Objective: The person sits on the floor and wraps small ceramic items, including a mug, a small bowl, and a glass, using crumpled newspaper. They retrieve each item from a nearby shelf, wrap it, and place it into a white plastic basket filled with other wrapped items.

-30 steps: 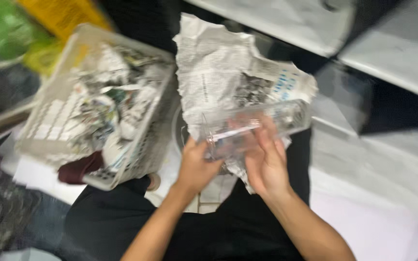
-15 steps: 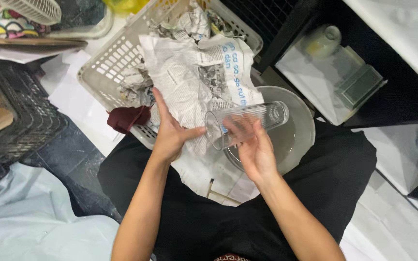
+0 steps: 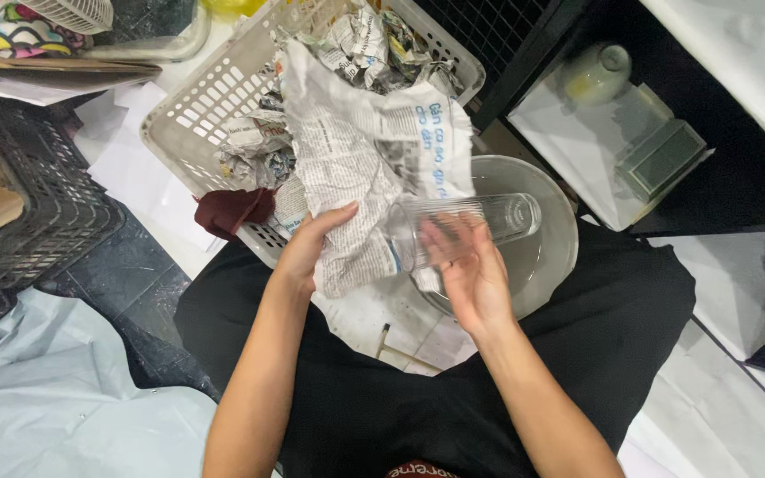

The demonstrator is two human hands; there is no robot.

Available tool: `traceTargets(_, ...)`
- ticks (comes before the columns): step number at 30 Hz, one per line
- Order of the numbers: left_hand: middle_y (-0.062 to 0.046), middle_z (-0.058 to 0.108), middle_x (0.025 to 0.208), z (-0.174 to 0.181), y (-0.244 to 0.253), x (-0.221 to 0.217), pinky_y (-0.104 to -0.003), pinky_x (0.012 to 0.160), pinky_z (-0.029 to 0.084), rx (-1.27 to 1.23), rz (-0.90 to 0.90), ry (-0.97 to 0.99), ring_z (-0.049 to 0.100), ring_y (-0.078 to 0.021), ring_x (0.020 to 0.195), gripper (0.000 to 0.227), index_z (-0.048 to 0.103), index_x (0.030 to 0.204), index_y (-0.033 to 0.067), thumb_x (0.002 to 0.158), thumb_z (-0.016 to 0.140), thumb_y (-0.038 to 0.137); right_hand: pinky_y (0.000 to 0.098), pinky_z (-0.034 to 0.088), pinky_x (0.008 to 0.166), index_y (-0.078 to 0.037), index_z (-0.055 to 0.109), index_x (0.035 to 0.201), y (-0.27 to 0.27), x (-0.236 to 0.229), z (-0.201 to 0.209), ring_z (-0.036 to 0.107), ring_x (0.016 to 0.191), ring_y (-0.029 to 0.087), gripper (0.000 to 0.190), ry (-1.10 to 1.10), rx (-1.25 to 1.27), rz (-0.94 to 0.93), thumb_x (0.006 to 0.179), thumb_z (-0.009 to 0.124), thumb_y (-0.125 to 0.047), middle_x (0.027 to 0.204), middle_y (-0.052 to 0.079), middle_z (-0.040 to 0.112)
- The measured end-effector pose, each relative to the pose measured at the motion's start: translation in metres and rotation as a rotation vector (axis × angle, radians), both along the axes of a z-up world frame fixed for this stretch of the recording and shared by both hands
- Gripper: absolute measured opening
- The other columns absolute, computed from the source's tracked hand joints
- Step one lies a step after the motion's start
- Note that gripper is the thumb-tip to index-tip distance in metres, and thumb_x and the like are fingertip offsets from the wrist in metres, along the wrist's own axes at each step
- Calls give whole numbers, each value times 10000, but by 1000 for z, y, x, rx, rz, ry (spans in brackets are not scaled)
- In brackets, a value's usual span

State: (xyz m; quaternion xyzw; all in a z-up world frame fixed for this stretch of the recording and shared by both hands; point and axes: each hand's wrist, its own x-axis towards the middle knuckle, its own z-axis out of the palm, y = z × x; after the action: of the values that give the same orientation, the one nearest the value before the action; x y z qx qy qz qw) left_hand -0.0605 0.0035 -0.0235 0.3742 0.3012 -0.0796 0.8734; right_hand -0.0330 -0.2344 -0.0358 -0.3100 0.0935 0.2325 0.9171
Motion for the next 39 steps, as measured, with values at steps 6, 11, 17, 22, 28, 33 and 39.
traceTargets(6,-179,717,1214,-6,-10,0,-349,897,599,152,-143,152,722,-261,1078,558,635,1304,-46,889,713,319,579,415,1135,-26,514,1318,1,-8,12,550,1346,396,449,-83,35,47,1016,610,-345,1336,183,600)
traceTargets(11,-183,665,1305,-13,-9,-4,-418,1004,528,-247,-46,-57,669,-288,1140,560,606,1354,-36,970,607,372,489,399,1168,-4,486,1414,3,-13,14,527,1342,320,490,-179,-128,58,1048,636,-292,1406,175,562)
traceTargets(17,-180,623,1379,-42,-12,-14,-459,1040,523,-534,-30,-272,662,-320,1195,628,525,1403,-46,915,533,348,420,389,1206,-20,482,1412,-1,-9,11,500,1389,271,538,-157,-106,-5,1015,647,-344,1425,149,568)
traceTargets(22,-149,624,1409,-76,-13,-18,-410,1099,498,-418,-82,-456,617,-279,1260,624,479,1498,-41,910,651,79,453,403,1128,-25,480,1415,-1,-9,13,512,1355,270,571,-158,-119,12,982,680,-341,1422,148,574)
traceTargets(28,-99,666,1290,-101,-24,-21,-447,1062,503,-281,-114,-206,634,-255,1194,634,533,1413,32,811,700,-69,431,439,1119,-9,530,1384,4,-19,11,554,1308,264,560,-211,-239,-14,912,770,-190,1375,153,622)
traceTargets(33,-179,698,1205,-97,-22,-20,-430,954,575,-261,-151,-103,693,-290,1081,449,610,1285,-70,842,682,-64,410,474,1101,18,552,1348,5,-22,12,574,1301,259,591,-261,-305,32,829,818,-77,1374,159,630)
traceTargets(39,-213,715,1166,-76,-22,-19,-344,837,611,-120,-208,-85,731,-259,989,400,649,1212,-127,819,725,-117,388,497,1039,5,545,1364,3,-24,7,555,1275,242,651,-305,-349,85,793,848,-74,1393,143,577)
